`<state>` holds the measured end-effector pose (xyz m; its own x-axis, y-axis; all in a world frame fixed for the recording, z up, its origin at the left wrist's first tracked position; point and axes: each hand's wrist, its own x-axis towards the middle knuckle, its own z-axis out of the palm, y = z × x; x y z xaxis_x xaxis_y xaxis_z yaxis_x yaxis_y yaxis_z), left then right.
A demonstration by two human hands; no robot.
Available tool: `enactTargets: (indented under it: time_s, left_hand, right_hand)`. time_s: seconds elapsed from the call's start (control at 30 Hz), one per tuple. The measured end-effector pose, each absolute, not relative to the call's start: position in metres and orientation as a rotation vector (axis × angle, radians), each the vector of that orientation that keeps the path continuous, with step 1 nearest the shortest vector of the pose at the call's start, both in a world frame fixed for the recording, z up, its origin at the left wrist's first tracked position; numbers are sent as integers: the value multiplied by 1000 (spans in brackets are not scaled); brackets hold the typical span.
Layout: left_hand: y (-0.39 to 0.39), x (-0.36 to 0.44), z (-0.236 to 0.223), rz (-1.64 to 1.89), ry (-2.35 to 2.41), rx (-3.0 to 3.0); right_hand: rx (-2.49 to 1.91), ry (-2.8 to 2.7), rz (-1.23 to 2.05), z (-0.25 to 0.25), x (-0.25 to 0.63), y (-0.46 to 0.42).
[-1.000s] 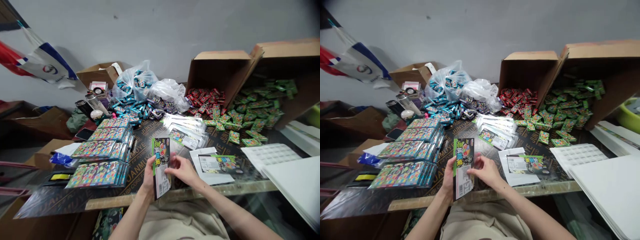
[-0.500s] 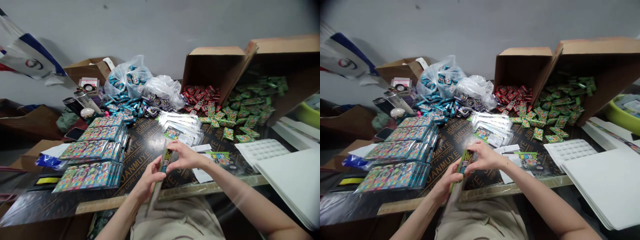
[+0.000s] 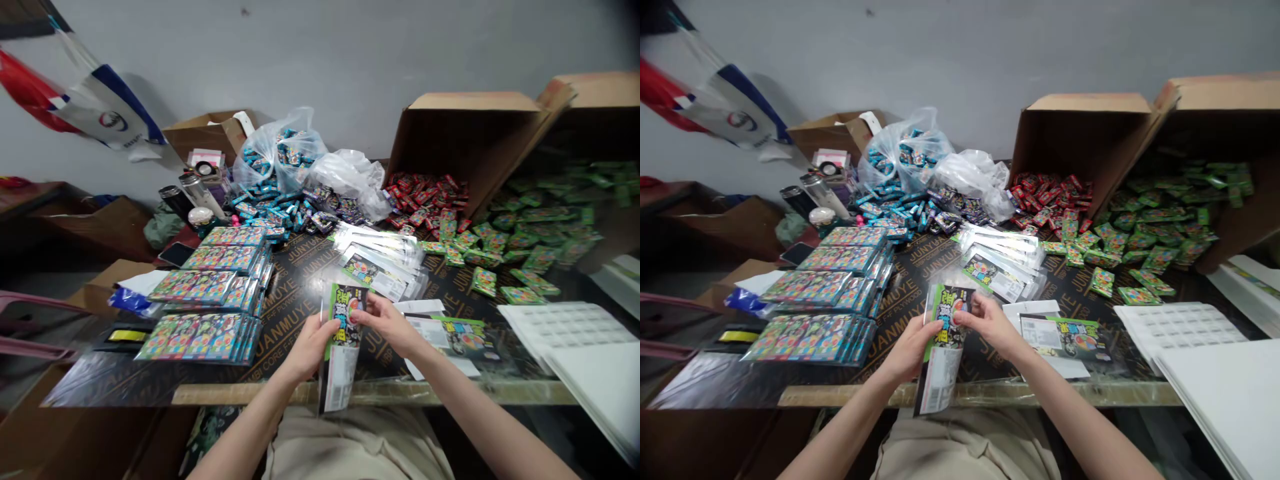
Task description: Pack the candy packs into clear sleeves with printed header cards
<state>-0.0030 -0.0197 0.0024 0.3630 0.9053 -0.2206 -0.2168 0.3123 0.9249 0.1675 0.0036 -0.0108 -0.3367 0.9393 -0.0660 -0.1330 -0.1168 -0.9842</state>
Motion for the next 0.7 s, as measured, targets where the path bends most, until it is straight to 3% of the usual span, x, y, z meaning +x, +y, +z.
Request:
enactTargets:
  time_s: [0.17, 0.37, 0.7]
  left_hand:
    - [-12, -9, -2, 918, 1032, 1233]
    - [2, -15, -5, 1072, 1047, 1059]
    - [-7, -2, -23, 884, 808, 1075]
  right_hand:
    - [-1043, -1198, 1472, -1, 160, 6]
    - [-933, -1276, 1881, -10, 160, -11]
    - [-1064, -1201, 1503, -35, 180, -3]
